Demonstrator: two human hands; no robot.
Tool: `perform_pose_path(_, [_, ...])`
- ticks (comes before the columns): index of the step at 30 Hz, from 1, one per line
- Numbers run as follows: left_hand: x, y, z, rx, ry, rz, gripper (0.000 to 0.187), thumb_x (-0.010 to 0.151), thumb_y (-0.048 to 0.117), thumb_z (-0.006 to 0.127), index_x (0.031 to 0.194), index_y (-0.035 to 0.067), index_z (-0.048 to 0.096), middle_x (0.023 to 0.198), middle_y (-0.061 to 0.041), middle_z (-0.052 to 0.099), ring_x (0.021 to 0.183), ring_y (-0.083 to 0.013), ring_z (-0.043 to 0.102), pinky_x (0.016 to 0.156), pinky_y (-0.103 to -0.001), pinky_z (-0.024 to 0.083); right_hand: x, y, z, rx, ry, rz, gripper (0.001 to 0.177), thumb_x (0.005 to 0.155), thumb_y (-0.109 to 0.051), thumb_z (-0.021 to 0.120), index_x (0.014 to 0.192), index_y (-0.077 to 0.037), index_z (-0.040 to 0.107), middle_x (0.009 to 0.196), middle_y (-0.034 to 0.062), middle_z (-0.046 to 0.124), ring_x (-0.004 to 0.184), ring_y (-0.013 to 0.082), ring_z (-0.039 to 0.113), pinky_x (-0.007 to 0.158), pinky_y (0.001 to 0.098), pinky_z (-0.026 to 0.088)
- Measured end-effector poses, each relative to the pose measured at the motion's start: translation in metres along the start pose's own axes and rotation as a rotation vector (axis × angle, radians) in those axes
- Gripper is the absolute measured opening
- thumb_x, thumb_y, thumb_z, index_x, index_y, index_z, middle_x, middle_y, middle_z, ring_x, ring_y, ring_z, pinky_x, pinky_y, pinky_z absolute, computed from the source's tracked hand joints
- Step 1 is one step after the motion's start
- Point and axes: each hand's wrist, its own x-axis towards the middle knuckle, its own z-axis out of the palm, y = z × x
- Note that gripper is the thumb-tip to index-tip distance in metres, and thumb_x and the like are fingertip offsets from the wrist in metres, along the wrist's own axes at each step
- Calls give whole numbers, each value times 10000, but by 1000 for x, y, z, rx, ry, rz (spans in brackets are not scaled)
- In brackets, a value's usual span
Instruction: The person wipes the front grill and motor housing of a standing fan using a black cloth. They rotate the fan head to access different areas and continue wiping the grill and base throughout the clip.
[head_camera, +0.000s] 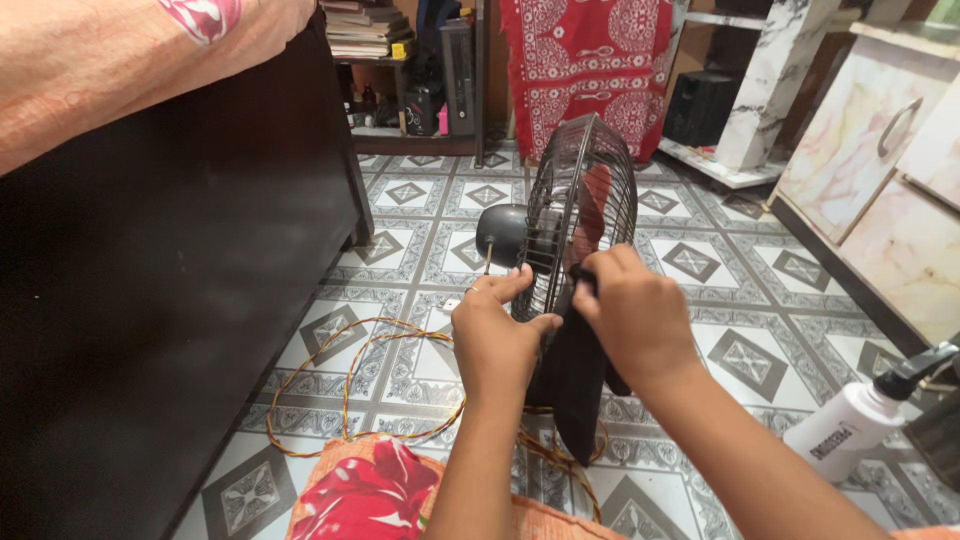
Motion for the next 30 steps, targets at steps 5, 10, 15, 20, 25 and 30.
perform_pose_path(5, [-2,5,-1,4,22,12,637,507,81,955,1120,98,783,1141,-68,748,1068,-238,717,911,-327,547,-19,48,7,26,-91,373,196,818,-225,791,922,-60,775,866,137,731,779,329,727,769,430,568])
perform_pose_path(10, [-1,11,-3,-2,-61,-165,663,531,87,938,1167,151,764,1146,-22,735,911,-255,734,823,-353,555,-37,35,1,273,154,367,203,844,-191,784,985,-45,778,943,122,742,793,272,726,750,382,558])
perform_pose_path(15, [0,7,0,-22,8,-17,657,500,68,953,1131,102,773,1106,-55,748,1027,-228,730,893,-323,556,-18,-7,-3,329,228,76,161,890,-100,752,1034,-32,728,1020,115,712,932,297,699,830,393,551])
perform_pose_path(20, [0,5,1,-17,-9,-25,647,514,68,950,1135,108,775,1115,-54,748,1045,-225,725,897,-327,554,-20,-18,-4,165,171,-142,235,845,-74,762,1067,-10,719,1039,115,696,964,324,661,827,416,542])
perform_pose_path(25, [-1,5,0,-16,-3,-12,641,506,70,951,1122,108,778,1128,-49,749,1065,-220,721,907,-327,554,-25,-4,-4,155,172,-72,223,859,-76,772,1070,-19,729,1028,107,695,958,310,663,828,414,544])
perform_pose_path(30, [-3,10,1,47,-5,-48,654,524,85,953,1149,134,769,1129,-52,736,1061,-243,710,890,-344,546,-21,-12,-3,204,161,-75,186,872,-91,760,1050,-41,735,1009,96,697,948,295,669,827,412,544])
